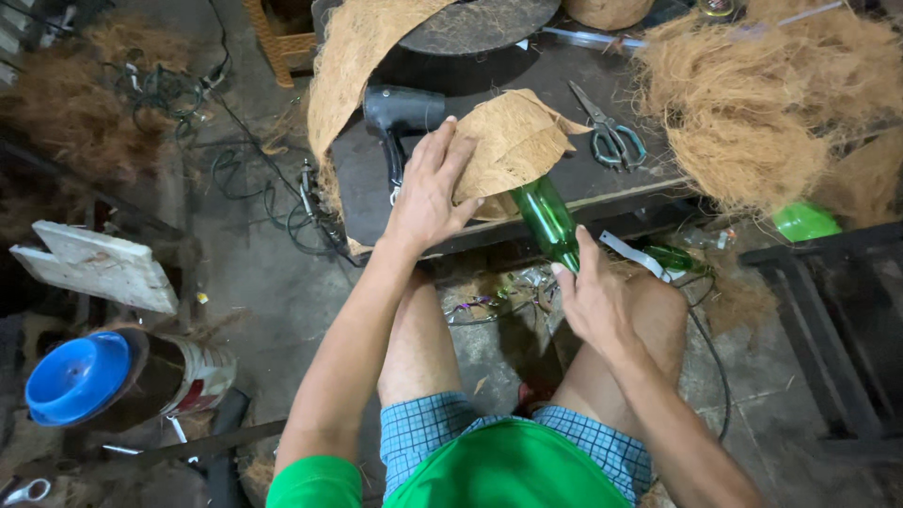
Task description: The person shapes a piece of fibrous material into a cone using a hairdryer and a green glass bottle as a mold. They repeatedly insert and remove the bottle to adjust the shape, then trim the edges with scissors.
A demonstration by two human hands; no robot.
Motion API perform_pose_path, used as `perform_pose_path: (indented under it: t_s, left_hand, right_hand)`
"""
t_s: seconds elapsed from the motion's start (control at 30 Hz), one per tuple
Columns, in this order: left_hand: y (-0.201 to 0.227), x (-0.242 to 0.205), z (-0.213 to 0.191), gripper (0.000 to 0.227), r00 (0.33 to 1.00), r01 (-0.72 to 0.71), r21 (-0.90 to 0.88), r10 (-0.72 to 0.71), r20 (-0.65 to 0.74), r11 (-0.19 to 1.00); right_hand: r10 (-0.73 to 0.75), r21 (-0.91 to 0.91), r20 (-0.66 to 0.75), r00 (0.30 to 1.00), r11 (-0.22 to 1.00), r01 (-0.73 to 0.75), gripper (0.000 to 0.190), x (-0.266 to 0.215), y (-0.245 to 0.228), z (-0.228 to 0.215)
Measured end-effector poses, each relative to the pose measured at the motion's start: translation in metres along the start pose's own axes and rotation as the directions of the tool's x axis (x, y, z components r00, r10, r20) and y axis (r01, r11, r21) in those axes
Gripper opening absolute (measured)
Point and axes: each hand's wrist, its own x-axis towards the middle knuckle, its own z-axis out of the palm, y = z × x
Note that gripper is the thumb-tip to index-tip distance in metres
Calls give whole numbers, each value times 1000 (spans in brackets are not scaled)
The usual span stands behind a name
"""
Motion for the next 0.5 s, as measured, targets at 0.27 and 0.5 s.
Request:
perform_pose_path:
  t_s: [0.27,0.5]
  left_hand:
    - [-21,-11,12,87,990,-51,-60,43,-132,997]
    - [-24,-7,36,83,952,-85,-108,49,-303,990]
  right_hand:
    - [-23,15,18,1000,1000,23,61,16,-12,-4]
    - [-66,22,-145,987,997,70,62,25,-7,-11]
